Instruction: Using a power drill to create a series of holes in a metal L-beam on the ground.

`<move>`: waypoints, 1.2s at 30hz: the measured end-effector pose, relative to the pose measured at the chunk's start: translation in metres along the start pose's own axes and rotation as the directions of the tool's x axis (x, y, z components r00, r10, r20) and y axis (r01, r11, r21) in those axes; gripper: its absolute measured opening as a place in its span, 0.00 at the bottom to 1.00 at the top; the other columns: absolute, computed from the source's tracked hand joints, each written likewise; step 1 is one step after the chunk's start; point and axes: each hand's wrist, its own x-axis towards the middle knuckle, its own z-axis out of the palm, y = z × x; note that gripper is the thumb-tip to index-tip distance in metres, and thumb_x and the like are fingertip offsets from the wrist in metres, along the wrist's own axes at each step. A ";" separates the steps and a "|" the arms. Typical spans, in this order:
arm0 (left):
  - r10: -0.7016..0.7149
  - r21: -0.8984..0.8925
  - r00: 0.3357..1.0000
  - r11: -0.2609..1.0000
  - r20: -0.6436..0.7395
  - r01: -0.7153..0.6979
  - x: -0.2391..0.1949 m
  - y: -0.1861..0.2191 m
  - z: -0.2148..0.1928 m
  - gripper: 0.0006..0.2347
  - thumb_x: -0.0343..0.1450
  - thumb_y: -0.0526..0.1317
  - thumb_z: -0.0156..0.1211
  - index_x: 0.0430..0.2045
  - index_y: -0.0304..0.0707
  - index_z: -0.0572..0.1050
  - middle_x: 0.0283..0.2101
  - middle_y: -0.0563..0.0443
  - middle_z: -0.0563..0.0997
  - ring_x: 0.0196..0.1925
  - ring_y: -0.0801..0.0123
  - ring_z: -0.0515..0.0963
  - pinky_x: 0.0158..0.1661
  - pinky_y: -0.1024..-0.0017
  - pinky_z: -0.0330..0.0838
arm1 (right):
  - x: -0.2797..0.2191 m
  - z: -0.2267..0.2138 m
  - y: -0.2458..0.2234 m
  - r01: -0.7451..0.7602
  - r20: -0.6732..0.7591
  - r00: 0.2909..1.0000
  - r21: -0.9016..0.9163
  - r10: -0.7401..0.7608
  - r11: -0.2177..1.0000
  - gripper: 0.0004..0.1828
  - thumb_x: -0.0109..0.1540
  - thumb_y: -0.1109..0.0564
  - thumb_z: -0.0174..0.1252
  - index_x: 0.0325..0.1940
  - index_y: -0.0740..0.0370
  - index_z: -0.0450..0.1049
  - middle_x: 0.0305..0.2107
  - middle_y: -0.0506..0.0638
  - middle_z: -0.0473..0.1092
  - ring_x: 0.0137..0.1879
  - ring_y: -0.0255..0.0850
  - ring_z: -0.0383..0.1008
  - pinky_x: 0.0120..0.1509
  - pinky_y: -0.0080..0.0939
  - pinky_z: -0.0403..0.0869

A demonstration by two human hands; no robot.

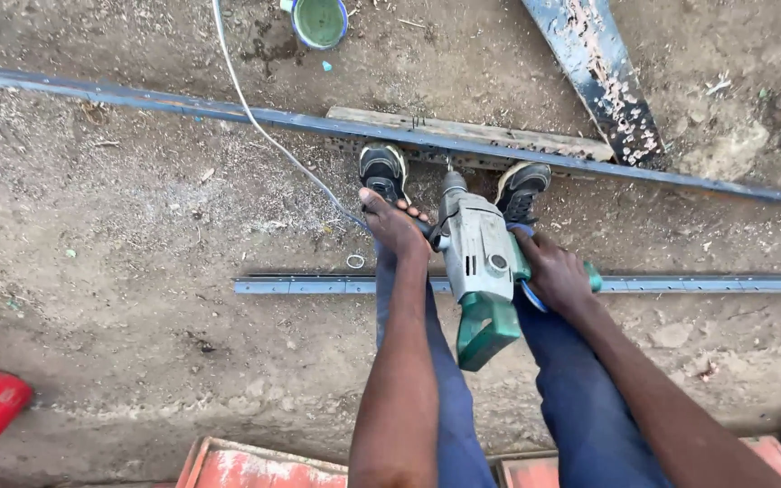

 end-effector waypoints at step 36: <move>-0.116 0.012 0.901 0.991 -0.417 0.133 0.004 0.003 0.013 0.23 0.79 0.54 0.45 0.17 0.37 0.70 0.12 0.51 0.67 0.09 0.68 0.67 0.07 0.73 0.65 | 0.038 -0.065 0.026 0.365 0.189 0.926 -0.229 -0.327 0.902 0.40 0.55 0.46 0.54 0.71 0.62 0.60 0.46 0.62 0.72 0.56 0.61 0.75 0.50 0.61 0.81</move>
